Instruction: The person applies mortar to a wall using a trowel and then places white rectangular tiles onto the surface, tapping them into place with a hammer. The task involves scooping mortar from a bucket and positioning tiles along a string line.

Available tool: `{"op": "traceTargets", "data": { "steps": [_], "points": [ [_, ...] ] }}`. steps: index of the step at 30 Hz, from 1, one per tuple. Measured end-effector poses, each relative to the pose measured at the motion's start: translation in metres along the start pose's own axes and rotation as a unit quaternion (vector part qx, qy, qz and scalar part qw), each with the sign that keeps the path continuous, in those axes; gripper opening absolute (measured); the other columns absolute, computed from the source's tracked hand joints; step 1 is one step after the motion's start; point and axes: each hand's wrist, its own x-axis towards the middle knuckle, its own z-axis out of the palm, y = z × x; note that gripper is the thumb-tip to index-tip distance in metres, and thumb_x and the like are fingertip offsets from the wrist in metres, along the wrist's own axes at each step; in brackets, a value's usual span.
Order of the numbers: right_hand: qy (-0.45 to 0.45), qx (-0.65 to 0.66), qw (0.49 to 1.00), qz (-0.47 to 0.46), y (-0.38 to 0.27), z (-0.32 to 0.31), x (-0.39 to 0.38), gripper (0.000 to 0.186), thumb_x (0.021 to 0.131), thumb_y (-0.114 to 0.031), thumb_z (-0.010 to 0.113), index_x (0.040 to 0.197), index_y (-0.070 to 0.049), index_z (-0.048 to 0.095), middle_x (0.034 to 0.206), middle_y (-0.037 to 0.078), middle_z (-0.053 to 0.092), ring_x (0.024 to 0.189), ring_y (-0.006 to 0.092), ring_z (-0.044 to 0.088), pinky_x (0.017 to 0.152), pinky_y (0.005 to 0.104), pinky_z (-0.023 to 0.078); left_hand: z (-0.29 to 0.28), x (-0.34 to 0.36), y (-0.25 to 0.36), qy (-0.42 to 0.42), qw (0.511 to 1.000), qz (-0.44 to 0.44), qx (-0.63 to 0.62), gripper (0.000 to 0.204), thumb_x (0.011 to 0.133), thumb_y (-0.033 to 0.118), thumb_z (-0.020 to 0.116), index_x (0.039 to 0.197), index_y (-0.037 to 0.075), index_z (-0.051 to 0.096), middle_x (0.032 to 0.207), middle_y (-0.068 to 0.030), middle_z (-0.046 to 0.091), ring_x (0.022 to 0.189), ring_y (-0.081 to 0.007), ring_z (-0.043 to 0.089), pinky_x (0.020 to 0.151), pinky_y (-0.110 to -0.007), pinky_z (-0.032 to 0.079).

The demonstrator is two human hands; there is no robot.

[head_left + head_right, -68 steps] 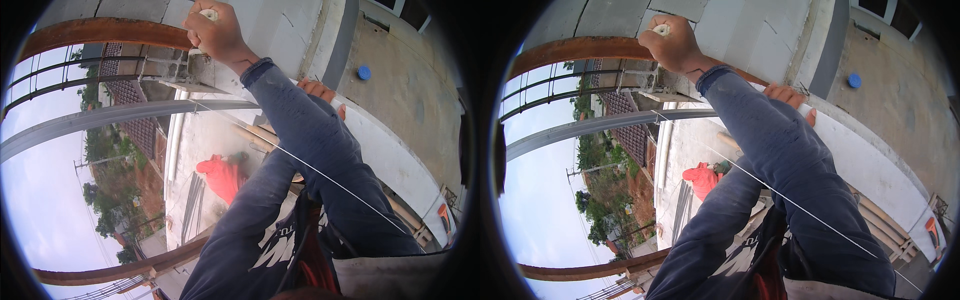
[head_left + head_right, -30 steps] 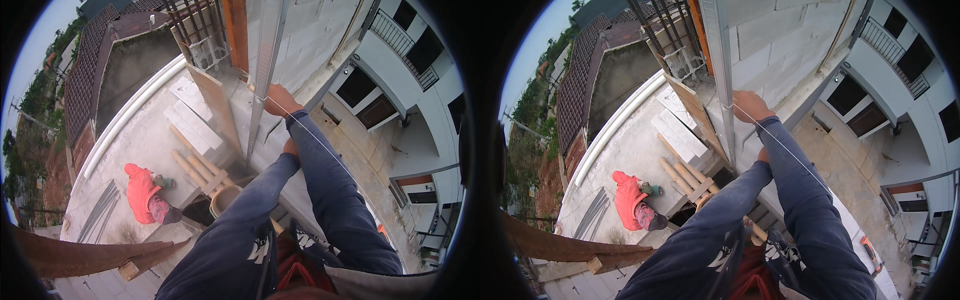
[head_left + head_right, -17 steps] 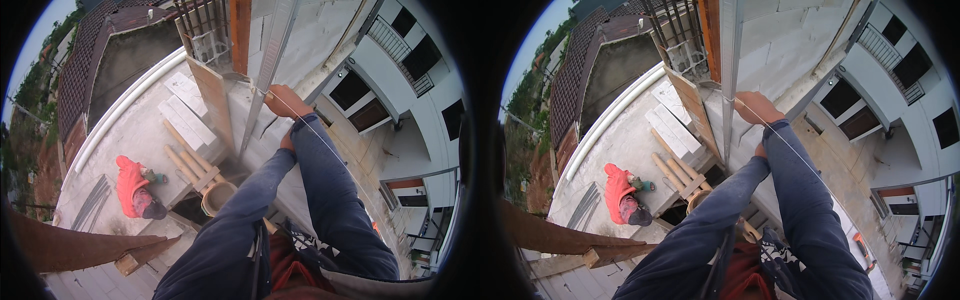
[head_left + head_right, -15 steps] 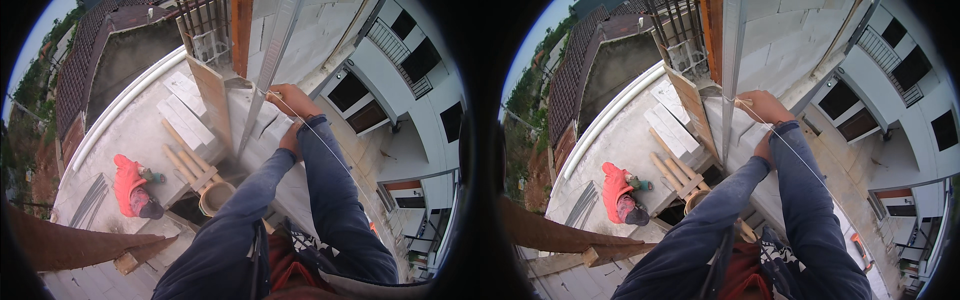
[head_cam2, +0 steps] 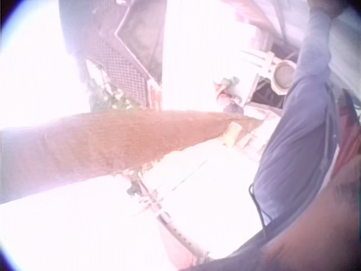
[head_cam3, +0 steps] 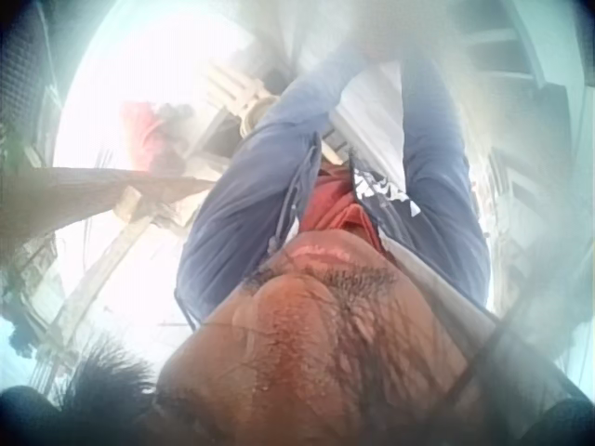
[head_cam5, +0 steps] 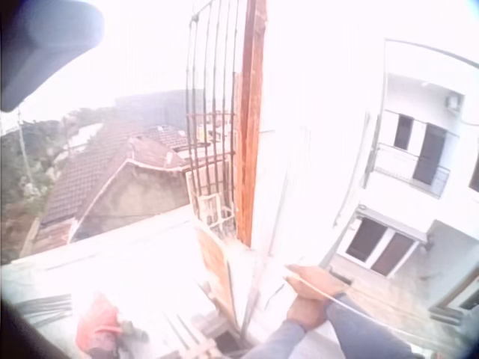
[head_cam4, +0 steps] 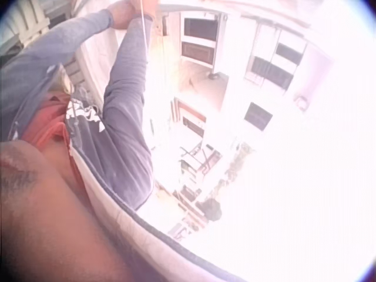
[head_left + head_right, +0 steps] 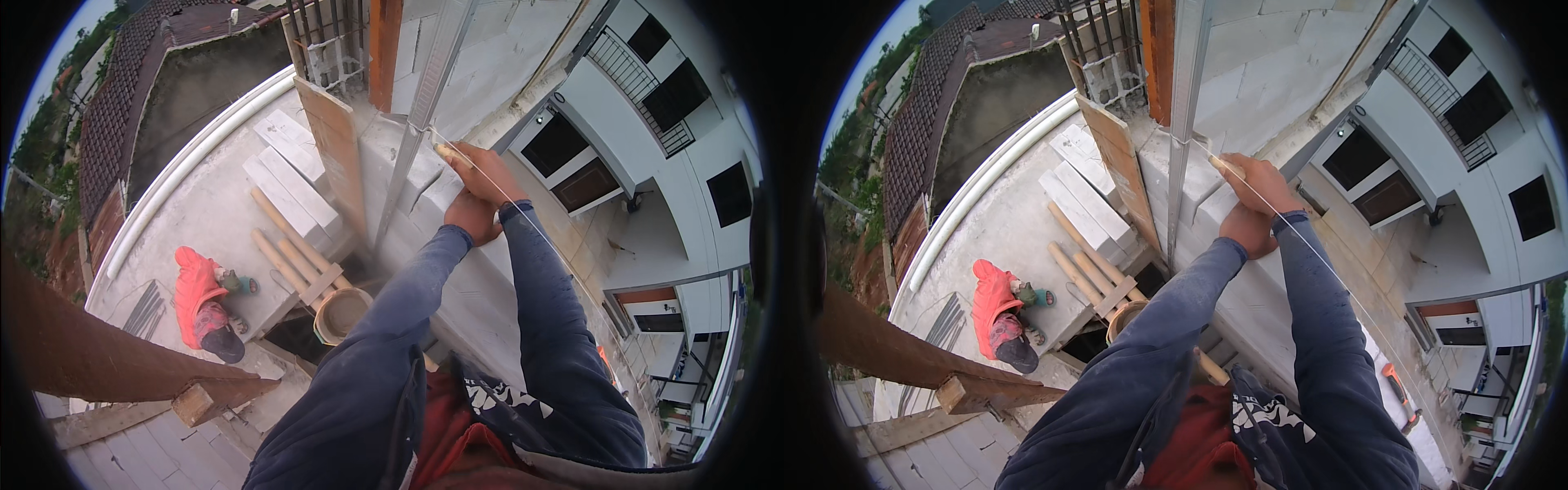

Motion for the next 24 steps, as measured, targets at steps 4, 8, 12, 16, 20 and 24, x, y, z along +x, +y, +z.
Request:
{"op": "traceTargets", "data": {
  "steps": [4,8,12,16,20,24],
  "points": [
    [0.017,-0.034,0.996,-0.075,-0.011,0.018,-0.002,0.042,0.1,-0.041,0.068,0.139,-0.025,0.071,0.119,0.016,0.079,0.11,0.0424,0.072,0.096,0.0495,0.057,0.025,-0.007,-0.021,0.111,0.993,0.033,0.027,0.041,0.095,0.04,0.068,0.121,0.009,0.073,0.123,-0.0149,0.075,0.121,-0.0323,0.068,0.106,-0.046,0.051],
    [-0.06,-0.035,0.993,-0.097,-0.01,-0.008,-0.015,0.043,0.101,-0.041,0.067,0.139,-0.021,0.07,0.119,0.017,0.078,0.11,0.0419,0.072,0.096,0.0488,0.057,0.031,-0.011,-0.021,0.168,0.985,0.018,-0.019,0.032,0.092,0.037,0.072,0.113,0.012,0.076,0.114,-0.0117,0.076,0.112,-0.0342,0.069,0.099,-0.048,0.053],
    [0.027,0.018,0.997,-0.074,0.005,0.005,0.0,0.046,0.106,-0.04,0.062,0.143,-0.012,0.065,0.112,0.022,0.078,0.103,0.0352,0.077,0.086,0.0438,0.059,0.032,-0.012,-0.01,0.2,0.977,0.042,-0.055,0.029,0.092,0.033,0.074,0.112,0.012,0.077,0.116,-0.0102,0.075,0.117,-0.0322,0.066,0.105,-0.049,0.049],
    [-0.094,0.33,0.926,0.16,-0.024,0.004,0.003,0.046,0.112,-0.038,0.053,0.151,-0.012,0.056,0.094,0.017,0.075,0.072,0.0169,0.073,0.054,0.0299,0.054,0.048,-0.045,-0.022,0.308,0.948,0.066,-0.039,0.028,0.094,0.031,0.073,0.116,0.014,0.076,0.129,-0.008,0.07,0.135,-0.0339,0.056,0.117,-0.055,0.039],
    [-0.149,0.471,0.847,0.198,-0.014,0.0,0.005,0.047,0.115,-0.037,0.047,0.152,-0.008,0.052,0.088,0.011,0.072,0.052,0.0054,0.057,0.036,0.0188,0.041,0.101,-0.139,-0.01,0.323,0.945,-0.003,-0.044,0.033,0.096,0.028,0.071,0.126,0.017,0.075,0.149,-0.0123,0.058,0.153,-0.0374,0.041,0.127,-0.061,0.027],
    [-0.18,0.447,0.857,0.183,-0.024,0.02,0.048,0.044,0.114,-0.037,0.047,0.147,-0.009,0.056,0.084,0.006,0.071,0.045,0.0034,0.05,0.034,0.0189,0.038,0.164,-0.233,-0.018,0.253,0.96,-0.079,-0.091,0.036,0.095,0.025,0.073,0.129,0.016,0.074,0.153,-0.0187,0.053,0.152,-0.0418,0.042,0.124,-0.062,0.032]
  ]
}}
